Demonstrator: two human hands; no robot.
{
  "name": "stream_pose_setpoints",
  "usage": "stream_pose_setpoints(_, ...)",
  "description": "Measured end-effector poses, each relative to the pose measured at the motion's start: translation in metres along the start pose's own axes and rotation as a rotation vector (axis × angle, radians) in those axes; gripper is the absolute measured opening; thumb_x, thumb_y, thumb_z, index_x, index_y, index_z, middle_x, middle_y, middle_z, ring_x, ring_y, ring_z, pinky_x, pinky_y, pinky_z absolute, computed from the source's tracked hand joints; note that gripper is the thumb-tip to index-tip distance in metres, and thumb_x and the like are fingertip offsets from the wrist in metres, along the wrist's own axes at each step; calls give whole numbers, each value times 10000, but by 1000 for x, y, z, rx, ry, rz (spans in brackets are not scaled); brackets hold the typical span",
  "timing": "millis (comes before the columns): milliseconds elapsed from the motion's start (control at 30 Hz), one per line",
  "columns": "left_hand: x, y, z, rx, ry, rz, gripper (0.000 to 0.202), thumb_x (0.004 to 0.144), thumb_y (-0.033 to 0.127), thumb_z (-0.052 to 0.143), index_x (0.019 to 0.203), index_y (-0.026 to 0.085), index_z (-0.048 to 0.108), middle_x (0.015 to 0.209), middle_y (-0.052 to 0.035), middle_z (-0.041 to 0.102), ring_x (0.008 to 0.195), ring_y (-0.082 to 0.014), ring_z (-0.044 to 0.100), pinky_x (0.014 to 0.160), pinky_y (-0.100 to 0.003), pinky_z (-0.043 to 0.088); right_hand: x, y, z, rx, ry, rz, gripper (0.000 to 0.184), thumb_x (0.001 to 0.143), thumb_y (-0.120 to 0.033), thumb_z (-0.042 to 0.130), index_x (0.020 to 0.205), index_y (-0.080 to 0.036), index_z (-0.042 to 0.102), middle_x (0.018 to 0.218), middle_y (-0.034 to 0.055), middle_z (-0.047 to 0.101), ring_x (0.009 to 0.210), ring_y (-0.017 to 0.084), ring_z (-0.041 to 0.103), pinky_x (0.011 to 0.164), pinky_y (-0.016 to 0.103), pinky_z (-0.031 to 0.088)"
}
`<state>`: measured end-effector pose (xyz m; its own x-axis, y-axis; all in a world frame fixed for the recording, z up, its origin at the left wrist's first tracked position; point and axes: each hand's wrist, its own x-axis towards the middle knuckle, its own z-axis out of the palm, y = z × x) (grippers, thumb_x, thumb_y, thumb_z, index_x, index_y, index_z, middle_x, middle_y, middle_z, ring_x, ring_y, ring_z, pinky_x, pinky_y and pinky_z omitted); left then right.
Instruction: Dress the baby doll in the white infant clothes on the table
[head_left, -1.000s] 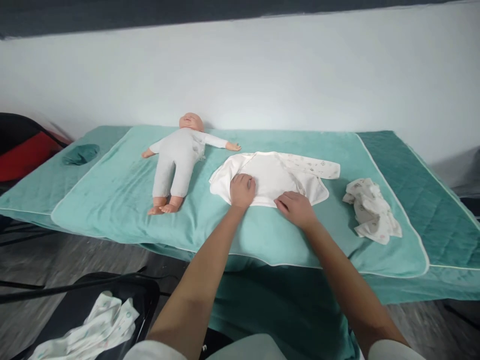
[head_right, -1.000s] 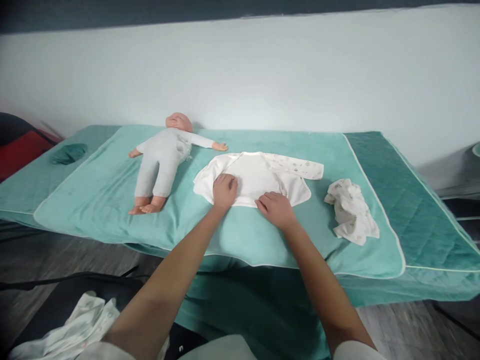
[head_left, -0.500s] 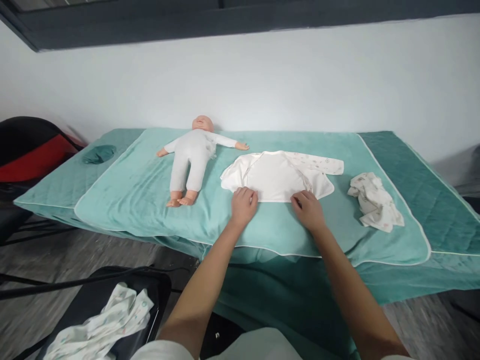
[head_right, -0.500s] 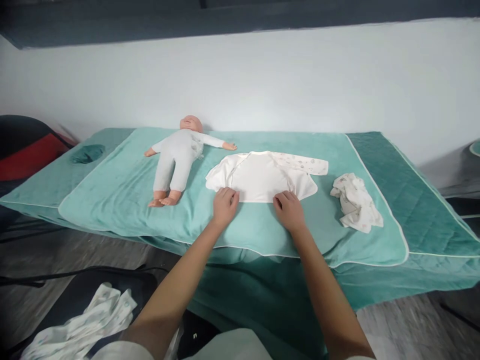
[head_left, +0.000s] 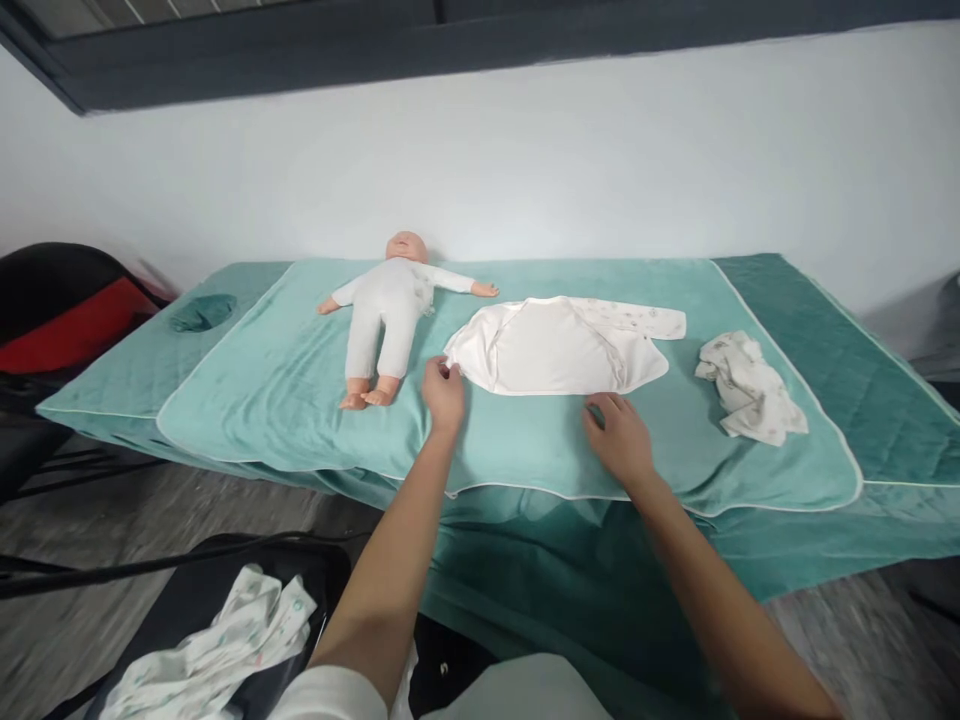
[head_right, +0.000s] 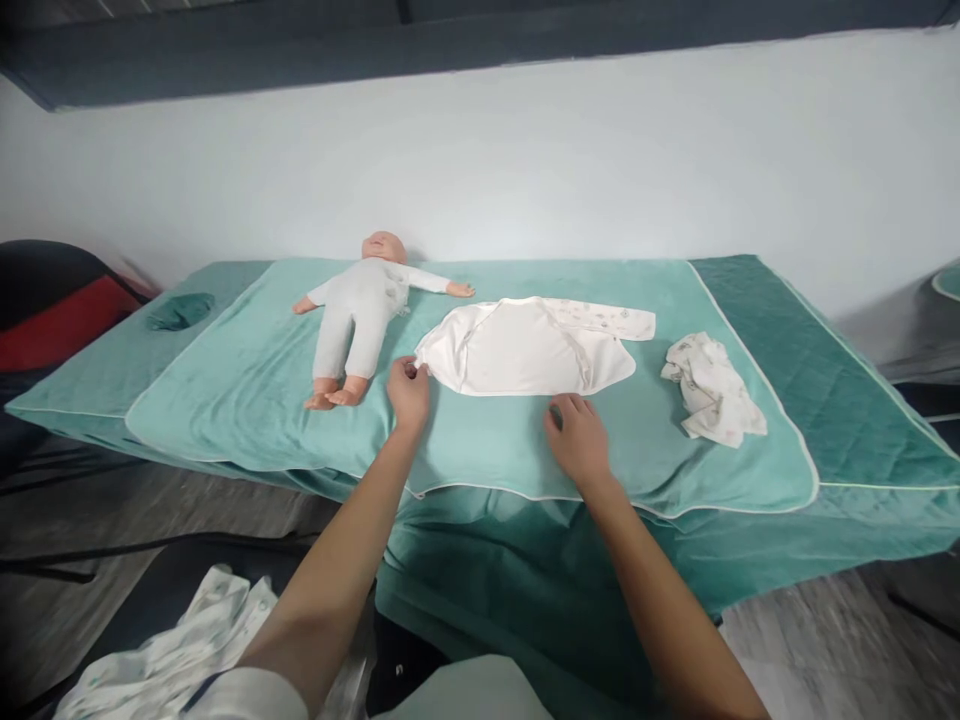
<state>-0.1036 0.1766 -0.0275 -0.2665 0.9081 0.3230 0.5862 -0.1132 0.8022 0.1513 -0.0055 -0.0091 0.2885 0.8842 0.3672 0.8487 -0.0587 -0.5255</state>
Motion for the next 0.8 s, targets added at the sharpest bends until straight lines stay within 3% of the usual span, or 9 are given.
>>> stream_pose_setpoints(67, -7, 4, 3, 54, 24, 191, 208, 929, 188, 555, 1119, 149, 630, 966, -96, 674, 918, -228, 633, 877, -373, 502, 24, -12, 1, 99, -90, 60, 185, 940, -297, 508, 961, -223, 676, 1044, 99, 735, 967, 281, 681, 866, 424, 521)
stream_pose_setpoints(167, -24, 13, 9, 166, -93, 598, 209, 975, 166, 468, 1081, 161, 648, 1011, -139, 684, 995, -259, 633, 909, -404, 491, 68, -31, 17, 456, -206, 130, 185, 940, -371, 526, 975, -236, 649, 1004, 42, 732, 906, 222, 708, 889, 381, 530)
stream_pose_setpoints(267, -42, 24, 17, 301, -283, 946, 253, 992, 136, 435, 1083, 181, 667, 1011, -131, 697, 956, -252, 640, 870, -395, 482, 119, -49, 47, 640, -185, 204, 369, 910, -475, 593, 1177, -220, 600, 1272, 84, 671, 1066, 217, 690, 994, 378, 518)
stream_pose_setpoints(333, -49, 29, 20, 348, -340, 1055, 266, 1004, 143, 433, 1130, 185, 663, 1030, -122, 703, 950, -244, 642, 857, -387, 476, 154, -57, 68, 601, -206, 258, 629, 865, -513, 669, 1373, -180, 506, 1456, 162, 554, 1171, 242, 655, 1030, 381, 508)
stream_pose_setpoints(400, -51, 31, 22, 348, -326, 1049, 259, 1015, 194, 462, 1203, 170, 638, 1085, -131, 705, 993, -250, 643, 870, -390, 475, 183, -61, 84, 476, -273, 268, 785, 843, -517, 714, 1466, -130, 433, 1474, 206, 533, 1247, 287, 618, 1077, 413, 475)
stream_pose_setpoints(467, -49, 31, 23, 325, -296, 979, 300, 1010, 266, 515, 1270, 146, 603, 1166, -151, 700, 1063, -268, 637, 904, -405, 472, 202, -61, 94, 359, -336, 220, 812, 845, -502, 728, 1489, -114, 419, 1413, 196, 587, 1261, 315, 609, 1100, 441, 449)
stream_pose_setpoints(633, -41, 35, 26, 295, -368, 890, 255, 999, 288, 533, 1201, 175, 642, 1155, -120, 723, 1116, -275, 636, 930, -422, 452, 203, -62, 99, 213, -472, 19, 862, 825, -572, 737, 1518, -190, 394, 1378, 147, 597, 1213, 333, 615, 1020, 460, 488)
stream_pose_setpoints(733, -35, 37, 31, 232, -398, 889, 258, 1030, 324, 473, 1126, 194, 675, 1104, -100, 749, 1076, -259, 661, 910, -415, 451, 195, -69, 103, 57, -452, -79, 668, 850, -436, 723, 1419, -185, 479, 1369, 163, 566, 1194, 346, 604, 932, 442, 515)
stream_pose_setpoints(800, -31, 37, 36, 138, -350, 767, 328, 1059, 352, 392, 1102, 200, 679, 1107, -96, 758, 1067, -245, 673, 921, -411, 460, 194, -69, 107, 16, -409, -59, 469, 885, -316, 649, 1319, -182, 534, 1316, 159, 580, 1120, 321, 625, 873, 414, 518)
